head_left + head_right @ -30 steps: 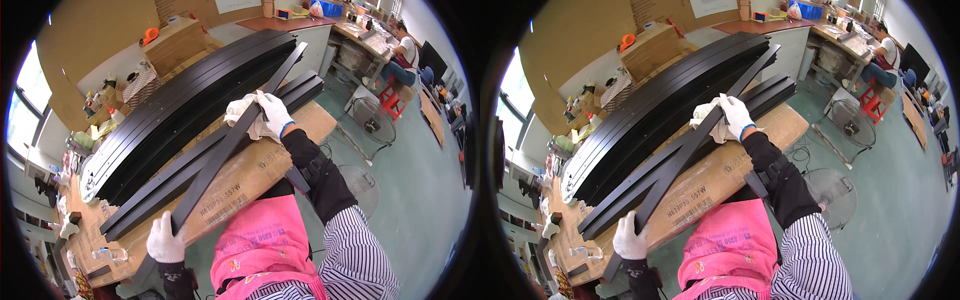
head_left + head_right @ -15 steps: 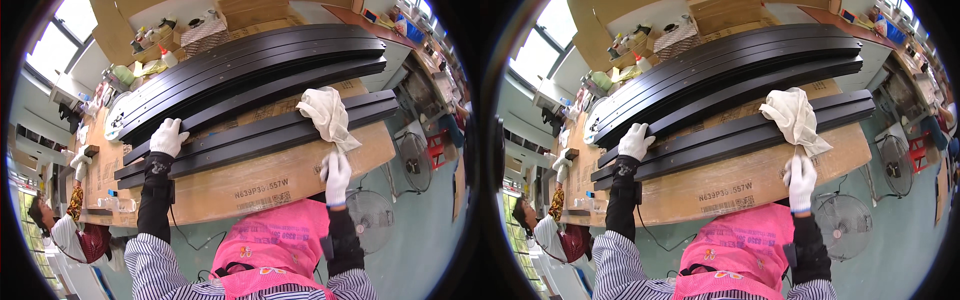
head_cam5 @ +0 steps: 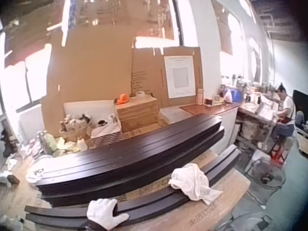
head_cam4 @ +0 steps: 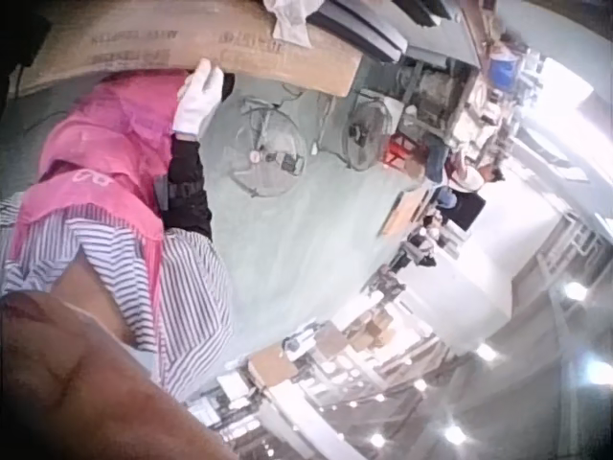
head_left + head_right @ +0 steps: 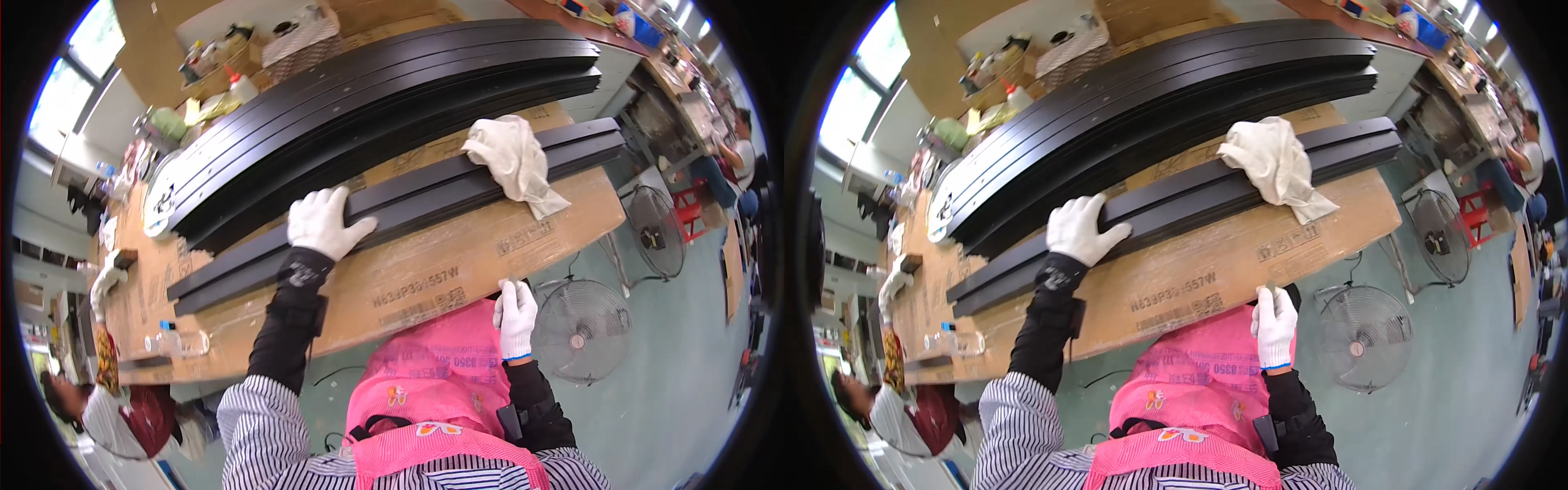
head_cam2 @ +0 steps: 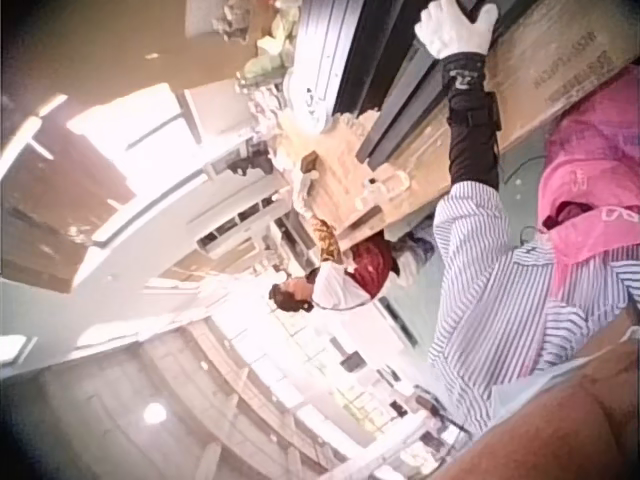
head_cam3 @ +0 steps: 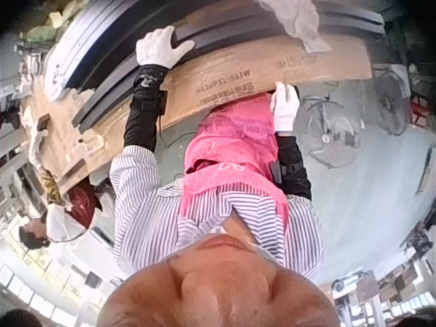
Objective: Wiping and inspecting long black furniture components at a manufacturing workstation.
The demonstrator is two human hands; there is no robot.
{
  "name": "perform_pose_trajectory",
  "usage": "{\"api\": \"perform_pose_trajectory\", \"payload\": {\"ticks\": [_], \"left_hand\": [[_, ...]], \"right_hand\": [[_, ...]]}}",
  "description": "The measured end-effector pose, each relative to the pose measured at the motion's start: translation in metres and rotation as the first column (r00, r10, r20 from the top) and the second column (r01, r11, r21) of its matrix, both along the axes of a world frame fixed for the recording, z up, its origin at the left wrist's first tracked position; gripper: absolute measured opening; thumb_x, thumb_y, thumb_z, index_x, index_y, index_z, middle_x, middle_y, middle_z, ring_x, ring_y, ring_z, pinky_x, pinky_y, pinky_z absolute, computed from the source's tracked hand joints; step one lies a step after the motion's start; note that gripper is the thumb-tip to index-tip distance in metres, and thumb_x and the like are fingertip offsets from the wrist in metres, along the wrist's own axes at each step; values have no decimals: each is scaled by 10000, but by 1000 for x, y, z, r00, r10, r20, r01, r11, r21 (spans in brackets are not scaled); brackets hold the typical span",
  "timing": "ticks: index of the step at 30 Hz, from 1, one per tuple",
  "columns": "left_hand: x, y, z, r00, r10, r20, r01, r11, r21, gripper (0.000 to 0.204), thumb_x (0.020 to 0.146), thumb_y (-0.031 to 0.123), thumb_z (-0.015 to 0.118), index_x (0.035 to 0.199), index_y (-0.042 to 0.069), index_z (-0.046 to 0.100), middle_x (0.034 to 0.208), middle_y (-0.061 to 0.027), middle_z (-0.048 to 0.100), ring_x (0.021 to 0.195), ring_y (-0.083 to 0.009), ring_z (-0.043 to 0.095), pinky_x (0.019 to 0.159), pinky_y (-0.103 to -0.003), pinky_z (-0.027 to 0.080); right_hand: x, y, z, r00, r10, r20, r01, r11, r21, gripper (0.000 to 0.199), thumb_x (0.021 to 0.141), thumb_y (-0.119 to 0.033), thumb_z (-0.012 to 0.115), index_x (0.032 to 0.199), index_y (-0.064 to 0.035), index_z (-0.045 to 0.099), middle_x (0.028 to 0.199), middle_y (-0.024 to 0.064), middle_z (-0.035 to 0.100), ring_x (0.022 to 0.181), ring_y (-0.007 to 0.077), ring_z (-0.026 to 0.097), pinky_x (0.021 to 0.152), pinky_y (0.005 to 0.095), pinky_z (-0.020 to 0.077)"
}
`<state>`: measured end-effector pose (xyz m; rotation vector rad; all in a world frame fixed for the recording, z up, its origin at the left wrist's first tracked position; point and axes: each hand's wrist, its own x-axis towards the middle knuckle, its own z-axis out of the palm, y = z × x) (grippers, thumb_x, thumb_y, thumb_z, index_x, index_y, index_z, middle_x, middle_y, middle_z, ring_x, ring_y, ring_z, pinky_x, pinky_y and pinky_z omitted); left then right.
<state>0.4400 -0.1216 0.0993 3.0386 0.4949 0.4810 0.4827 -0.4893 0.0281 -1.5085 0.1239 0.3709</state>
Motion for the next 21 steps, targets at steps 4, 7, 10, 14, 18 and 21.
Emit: {"api": "perform_pose_trajectory", "payload": {"ticks": [4,7,10,14,18,21], "left_hand": [[3,1,-18,995,38,95,-37,999,-12,479,864,533,793,1123,131,761,1003,-57,739,1008,-276,693,906,-451,490],[-13,16,-27,995,64,76,-66,998,24,476,866,533,797,1120,134,752,1015,-62,730,1043,-274,682,948,-445,479],[9,-1,-11,996,-24,81,27,999,-34,471,856,512,811,1088,107,754,1007,-83,737,1048,-291,679,1005,-452,471],[15,-5,-5,985,-99,144,91,994,65,481,856,523,814,1054,90,742,1002,-102,734,1043,-302,677,1023,-449,469],[12,-12,-9,991,-78,110,75,997,37,499,861,521,811,1066,82,693,974,-102,699,975,-295,677,927,-426,517],[19,-37,6,965,-156,213,150,988,44,503,838,500,829,1016,73,631,944,-95,639,917,-280,664,770,-402,542]], "right_hand": [[24,24,8,756,176,630,36,951,-309,157,1064,-156,669,1053,-1,652,768,-2,600,656,127,574,619,329,503],[95,64,60,707,237,666,72,913,-402,236,1061,-185,661,1161,29,680,1017,127,702,896,278,655,864,362,533],[210,73,66,188,405,895,421,790,-446,407,1091,-335,579,1325,-15,672,1356,246,645,1241,409,595,1070,437,468],[258,95,27,477,527,703,371,605,-705,510,1096,-474,507,1401,-99,669,1448,214,608,1355,423,530,1154,487,418],[286,76,7,483,432,762,460,615,-640,471,1096,-401,572,1335,-9,678,1343,226,666,1259,430,599,1094,472,463],[290,47,24,569,-72,819,422,881,-215,487,1099,-407,616,1202,67,665,977,162,711,862,334,676,807,411,542]]}}
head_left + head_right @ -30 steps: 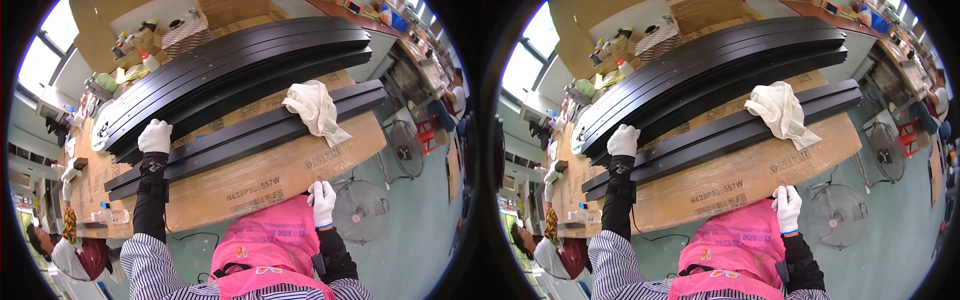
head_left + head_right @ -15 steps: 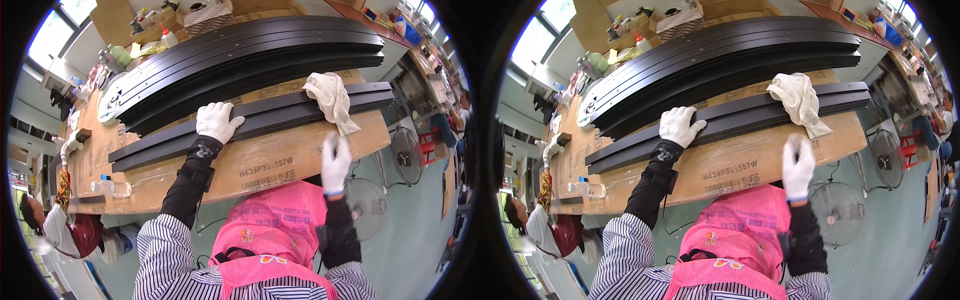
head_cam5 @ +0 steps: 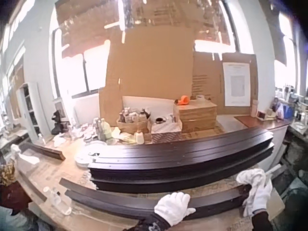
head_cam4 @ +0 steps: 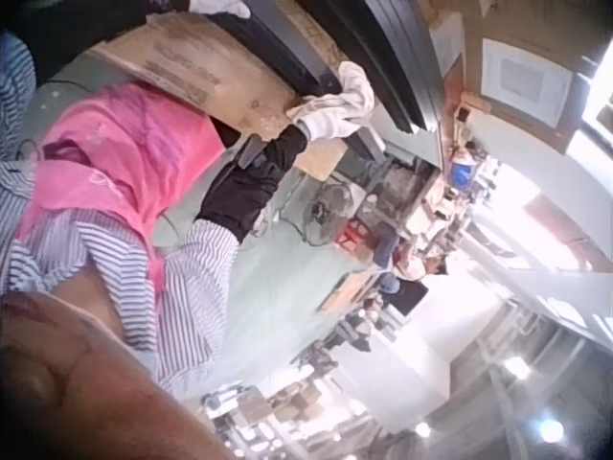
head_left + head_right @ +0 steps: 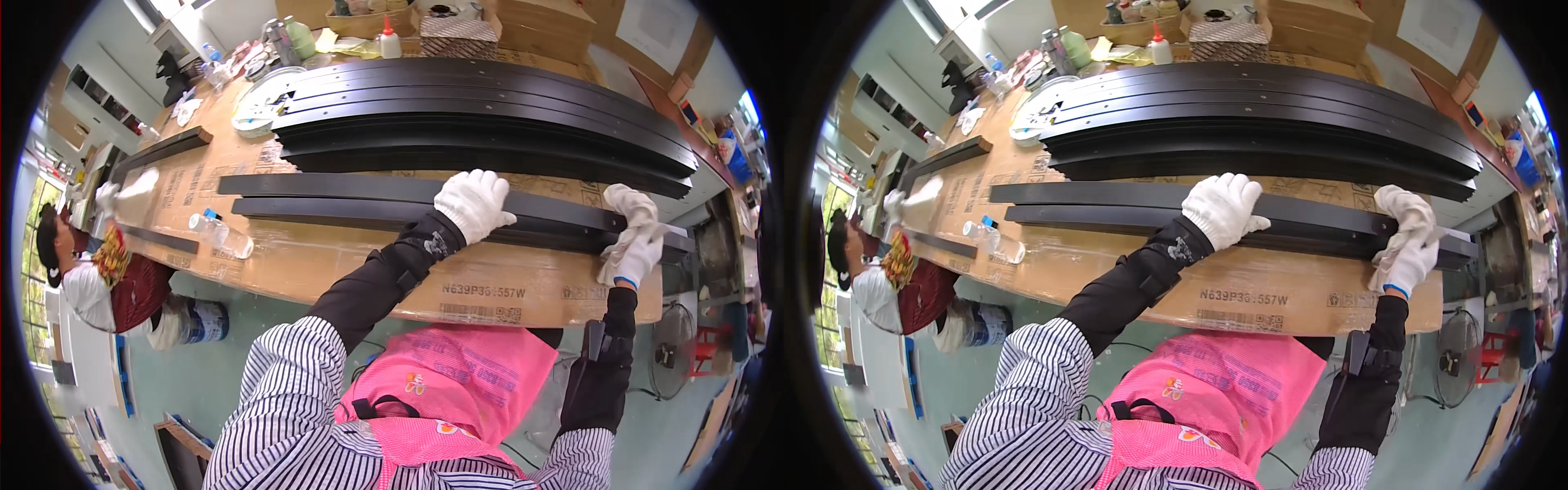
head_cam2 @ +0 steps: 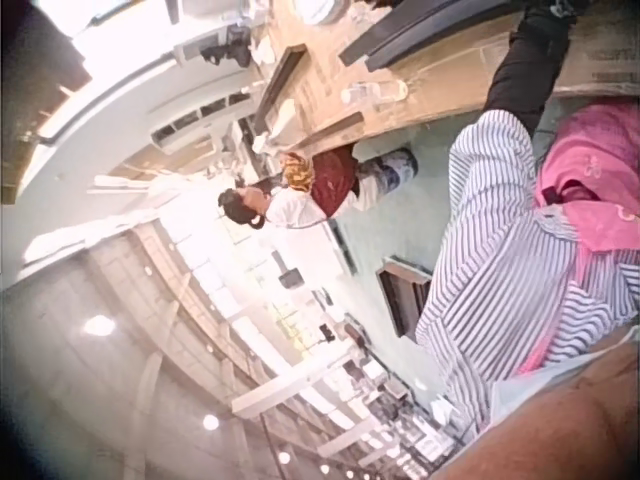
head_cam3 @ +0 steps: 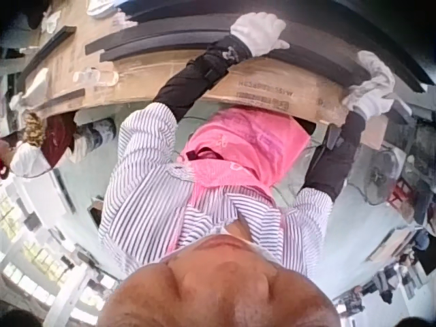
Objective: Wiping and inspecting long black furniture components at a manufacturing workstation.
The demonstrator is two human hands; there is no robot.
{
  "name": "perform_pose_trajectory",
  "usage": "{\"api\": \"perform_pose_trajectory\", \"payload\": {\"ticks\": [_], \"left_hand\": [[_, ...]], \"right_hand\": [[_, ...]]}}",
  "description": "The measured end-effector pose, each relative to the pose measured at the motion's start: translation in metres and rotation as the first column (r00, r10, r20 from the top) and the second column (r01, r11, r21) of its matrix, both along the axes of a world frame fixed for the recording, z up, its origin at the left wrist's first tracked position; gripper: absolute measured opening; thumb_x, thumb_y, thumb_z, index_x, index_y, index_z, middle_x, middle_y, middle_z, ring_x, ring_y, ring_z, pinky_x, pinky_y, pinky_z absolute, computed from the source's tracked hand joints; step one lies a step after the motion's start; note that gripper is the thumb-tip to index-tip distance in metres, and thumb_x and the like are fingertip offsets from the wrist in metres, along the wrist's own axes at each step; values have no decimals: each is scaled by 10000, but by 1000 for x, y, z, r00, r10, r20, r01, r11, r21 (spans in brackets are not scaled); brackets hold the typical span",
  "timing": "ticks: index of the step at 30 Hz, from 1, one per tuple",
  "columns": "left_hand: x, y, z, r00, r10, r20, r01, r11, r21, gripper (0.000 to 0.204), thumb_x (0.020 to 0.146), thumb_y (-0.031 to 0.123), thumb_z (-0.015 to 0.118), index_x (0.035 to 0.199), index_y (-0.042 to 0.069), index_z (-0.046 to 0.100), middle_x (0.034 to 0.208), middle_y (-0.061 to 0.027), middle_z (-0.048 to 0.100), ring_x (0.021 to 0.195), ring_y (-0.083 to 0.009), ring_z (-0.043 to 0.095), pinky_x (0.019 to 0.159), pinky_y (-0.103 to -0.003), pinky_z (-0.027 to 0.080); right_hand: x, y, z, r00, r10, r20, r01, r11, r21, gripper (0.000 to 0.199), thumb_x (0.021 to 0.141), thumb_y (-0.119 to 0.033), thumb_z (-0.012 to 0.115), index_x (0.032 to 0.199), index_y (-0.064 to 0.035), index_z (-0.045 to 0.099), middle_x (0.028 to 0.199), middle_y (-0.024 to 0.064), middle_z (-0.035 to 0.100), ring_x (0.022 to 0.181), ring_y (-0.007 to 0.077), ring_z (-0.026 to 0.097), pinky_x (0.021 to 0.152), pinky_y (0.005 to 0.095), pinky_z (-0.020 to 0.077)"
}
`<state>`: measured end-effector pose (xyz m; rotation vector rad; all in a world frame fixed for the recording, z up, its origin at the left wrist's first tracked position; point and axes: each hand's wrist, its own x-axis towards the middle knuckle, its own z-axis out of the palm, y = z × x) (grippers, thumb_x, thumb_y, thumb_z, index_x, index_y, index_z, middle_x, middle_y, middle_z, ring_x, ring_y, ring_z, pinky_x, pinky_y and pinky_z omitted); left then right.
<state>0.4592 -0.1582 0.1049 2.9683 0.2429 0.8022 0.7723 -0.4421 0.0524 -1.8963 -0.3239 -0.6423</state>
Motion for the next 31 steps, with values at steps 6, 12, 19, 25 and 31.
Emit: {"api": "perform_pose_trajectory", "payload": {"ticks": [6,12,19,25,31], "left_hand": [[18,-121,44,996,-54,75,61,994,-93,505,817,488,832,1012,74,617,937,-94,623,906,-270,650,766,-420,524],[3,-196,-2,999,-15,31,28,894,-447,493,830,462,830,1066,80,626,970,-104,642,949,-294,668,807,-440,541],[12,-180,-90,992,123,-20,-122,934,-335,487,787,456,856,1036,92,651,1001,-94,639,998,-290,640,864,-443,527],[-96,-90,-30,1000,23,-9,-25,913,-408,496,758,439,878,1050,87,686,1110,-112,655,1064,-345,628,952,-493,500],[-280,30,-32,932,39,-359,-135,960,-245,818,741,526,883,1418,145,628,1464,-189,584,1329,-393,575,1151,-527,458]], "right_hand": [[-35,-89,35,987,91,-134,6,806,592,386,1111,-301,640,1365,-11,611,1104,47,683,896,142,651,750,316,542],[-88,-127,63,950,83,-302,64,892,448,453,1118,-254,628,1455,40,557,1408,117,621,1215,204,621,1015,374,528],[-104,-52,134,880,428,-205,-338,868,363,428,1110,-310,633,1391,12,647,1273,80,687,1102,175,648,967,331,519],[-115,121,156,851,492,-186,-473,870,140,359,1027,-308,746,1211,0,726,1093,67,744,952,173,687,820,326,549],[-144,264,110,909,379,-172,-390,633,-669,487,924,-495,794,1186,-86,763,1240,166,718,1172,295,700,1010,439,543]]}}
